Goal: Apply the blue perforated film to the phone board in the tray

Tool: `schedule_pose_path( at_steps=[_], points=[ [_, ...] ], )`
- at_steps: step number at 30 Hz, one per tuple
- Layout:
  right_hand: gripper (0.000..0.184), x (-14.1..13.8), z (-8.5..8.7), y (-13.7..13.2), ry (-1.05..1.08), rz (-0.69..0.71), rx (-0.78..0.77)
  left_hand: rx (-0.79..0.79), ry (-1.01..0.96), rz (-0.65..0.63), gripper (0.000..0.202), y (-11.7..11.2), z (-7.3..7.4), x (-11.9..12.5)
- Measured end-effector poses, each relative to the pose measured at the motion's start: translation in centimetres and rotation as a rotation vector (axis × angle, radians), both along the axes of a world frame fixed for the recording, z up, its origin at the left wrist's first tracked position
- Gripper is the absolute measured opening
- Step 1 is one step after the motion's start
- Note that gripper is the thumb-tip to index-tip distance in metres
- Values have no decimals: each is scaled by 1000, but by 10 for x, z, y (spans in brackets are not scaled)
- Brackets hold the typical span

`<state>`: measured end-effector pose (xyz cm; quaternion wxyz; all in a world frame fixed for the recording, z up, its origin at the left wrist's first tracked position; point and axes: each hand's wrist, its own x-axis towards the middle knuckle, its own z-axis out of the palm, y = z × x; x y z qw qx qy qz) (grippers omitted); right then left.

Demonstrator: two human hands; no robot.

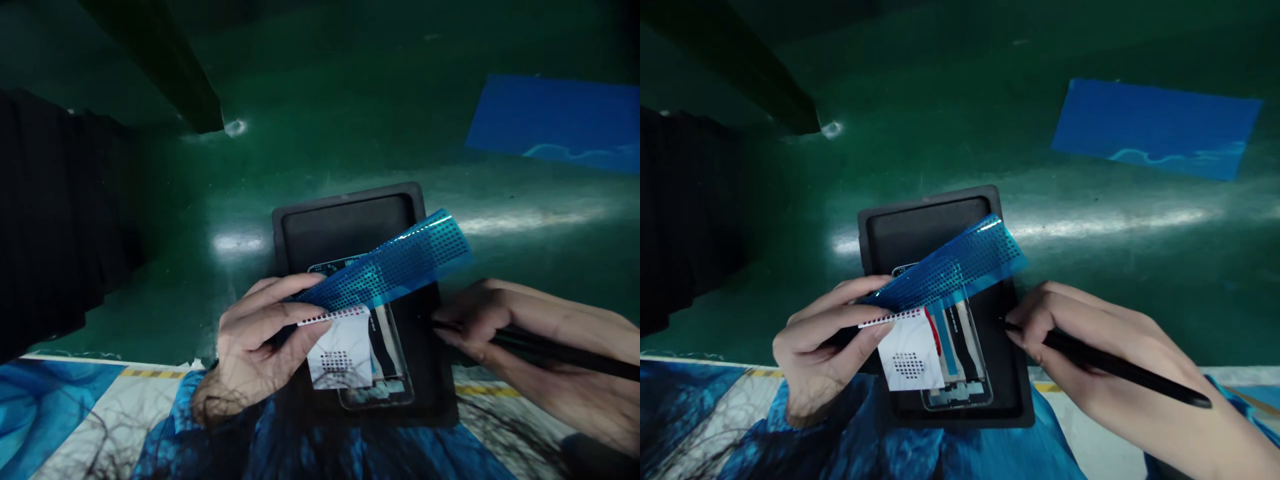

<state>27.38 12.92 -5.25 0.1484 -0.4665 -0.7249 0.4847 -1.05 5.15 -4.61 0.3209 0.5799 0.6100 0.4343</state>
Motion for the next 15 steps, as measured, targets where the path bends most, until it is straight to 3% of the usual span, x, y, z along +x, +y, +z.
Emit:
schedule_pose_path(
  at_steps=[3, 7, 15],
  points=[
    [18, 0, 2, 5, 39, 123, 71, -1, -7, 11, 4, 1, -2, 0],
    [22, 1, -2, 7, 78, 87, 135, -11, 5, 3, 6, 1, -2, 0],
    [23, -4, -4, 8, 133, -28, 101, 7, -5, 1, 4, 0, 1, 1]
  ],
)
